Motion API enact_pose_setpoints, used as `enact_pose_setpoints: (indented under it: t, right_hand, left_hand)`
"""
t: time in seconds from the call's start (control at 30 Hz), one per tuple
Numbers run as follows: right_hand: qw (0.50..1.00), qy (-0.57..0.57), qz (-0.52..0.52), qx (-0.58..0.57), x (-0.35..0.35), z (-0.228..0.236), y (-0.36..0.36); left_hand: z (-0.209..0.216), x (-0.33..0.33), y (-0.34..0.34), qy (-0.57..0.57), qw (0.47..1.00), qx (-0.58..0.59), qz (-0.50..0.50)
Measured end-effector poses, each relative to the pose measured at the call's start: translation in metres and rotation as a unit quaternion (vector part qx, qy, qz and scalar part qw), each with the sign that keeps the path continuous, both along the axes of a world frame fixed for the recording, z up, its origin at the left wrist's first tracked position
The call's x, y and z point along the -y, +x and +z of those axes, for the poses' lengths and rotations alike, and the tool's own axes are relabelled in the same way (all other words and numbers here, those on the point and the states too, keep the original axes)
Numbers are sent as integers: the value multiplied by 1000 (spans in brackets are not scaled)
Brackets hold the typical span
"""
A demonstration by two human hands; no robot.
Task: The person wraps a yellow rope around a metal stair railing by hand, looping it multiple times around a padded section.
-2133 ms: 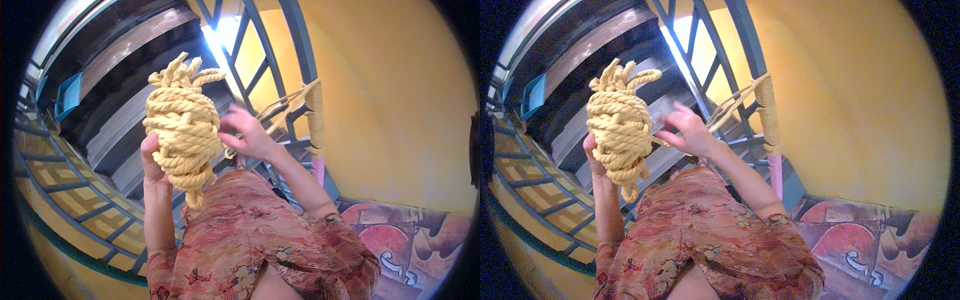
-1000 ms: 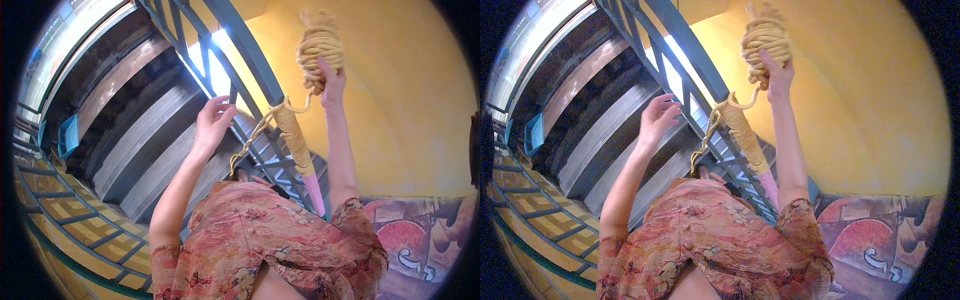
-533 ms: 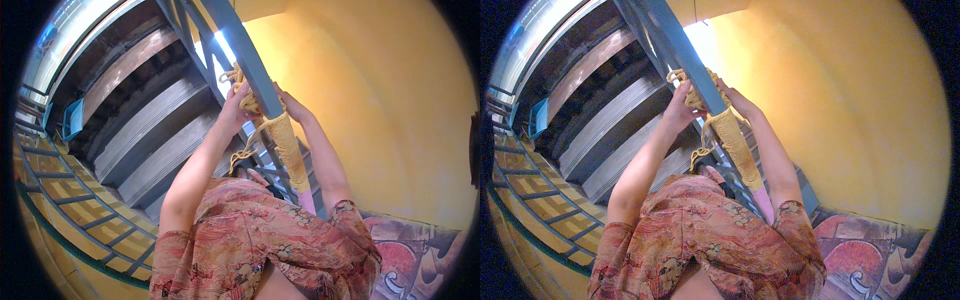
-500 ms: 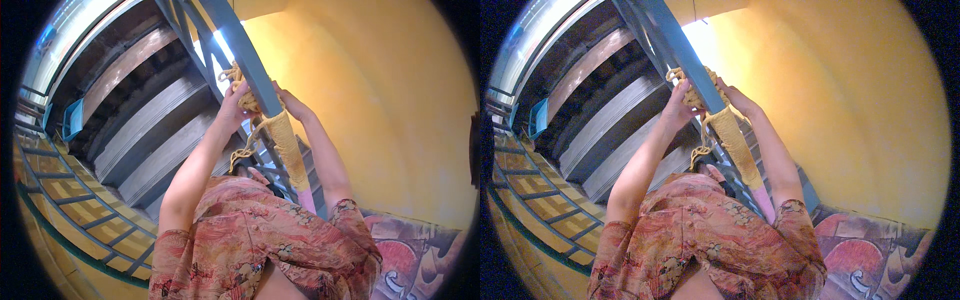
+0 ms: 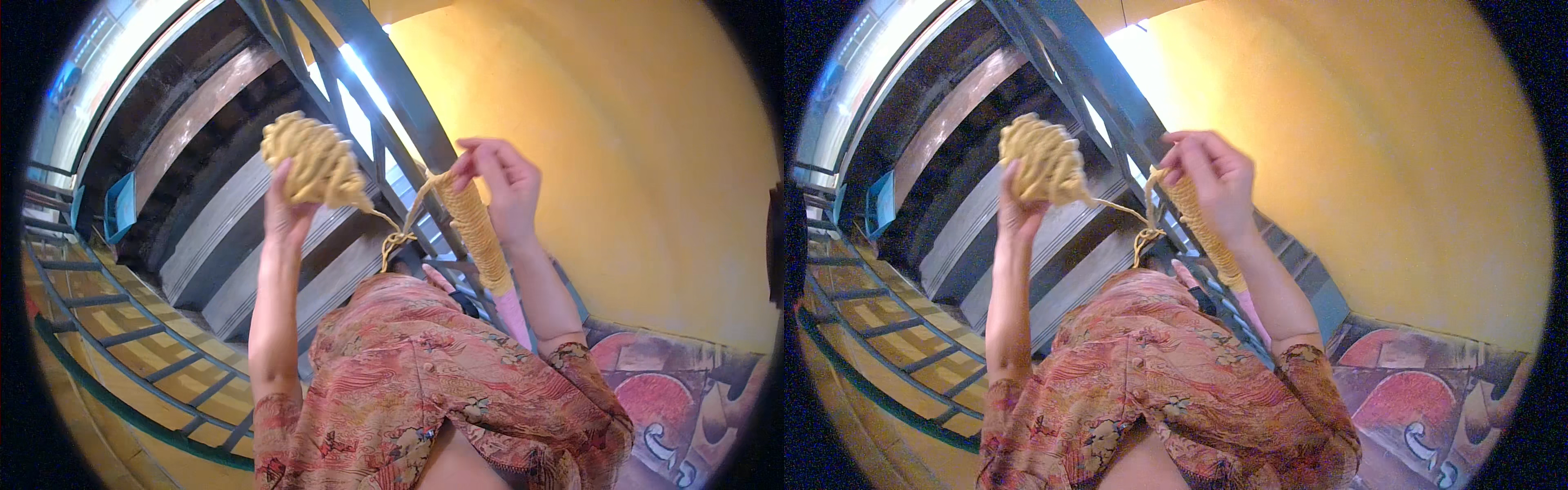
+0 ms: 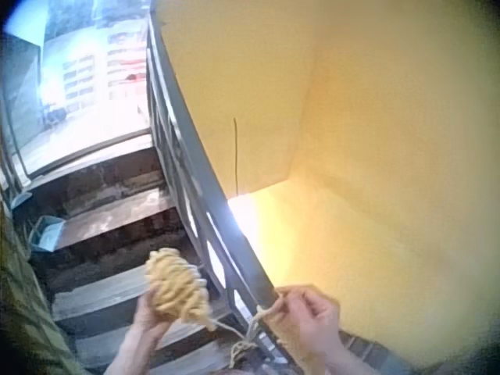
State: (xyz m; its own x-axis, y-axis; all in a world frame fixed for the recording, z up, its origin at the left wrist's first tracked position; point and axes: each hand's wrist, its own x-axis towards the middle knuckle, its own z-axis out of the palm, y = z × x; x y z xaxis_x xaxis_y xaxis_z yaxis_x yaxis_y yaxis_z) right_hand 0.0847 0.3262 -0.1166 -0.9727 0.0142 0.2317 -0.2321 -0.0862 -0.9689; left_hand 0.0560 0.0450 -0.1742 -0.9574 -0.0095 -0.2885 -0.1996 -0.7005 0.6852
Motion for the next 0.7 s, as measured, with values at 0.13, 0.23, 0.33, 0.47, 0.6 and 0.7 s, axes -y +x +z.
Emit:
enact_pose_setpoints:
  t: [0.13, 0.23, 0.33, 0.47, 0.6, 0.7]
  right_hand:
    - [982, 73, 171, 26, 66, -42, 15]
    - [952, 227, 196, -56, 120, -88, 4]
    - [907, 263, 309, -112, 189, -107, 20]
    - [796, 187, 568, 91, 238, -133, 43]
    - [707, -324, 480, 406, 228, -121, 52]
    - [753, -292, 489, 330, 220, -61, 59]
  left_hand:
    - [27, 68, 47, 101, 992, -69, 34]
    - [79, 66, 77, -167, 975, -117, 93]
    - [90, 82, 106, -363, 917, -127, 105]
    - [91, 115, 151, -142, 980, -98, 102]
    - [60, 161, 193, -152, 982, -73, 82]
    - [37, 145, 176, -484, 872, -12, 77]
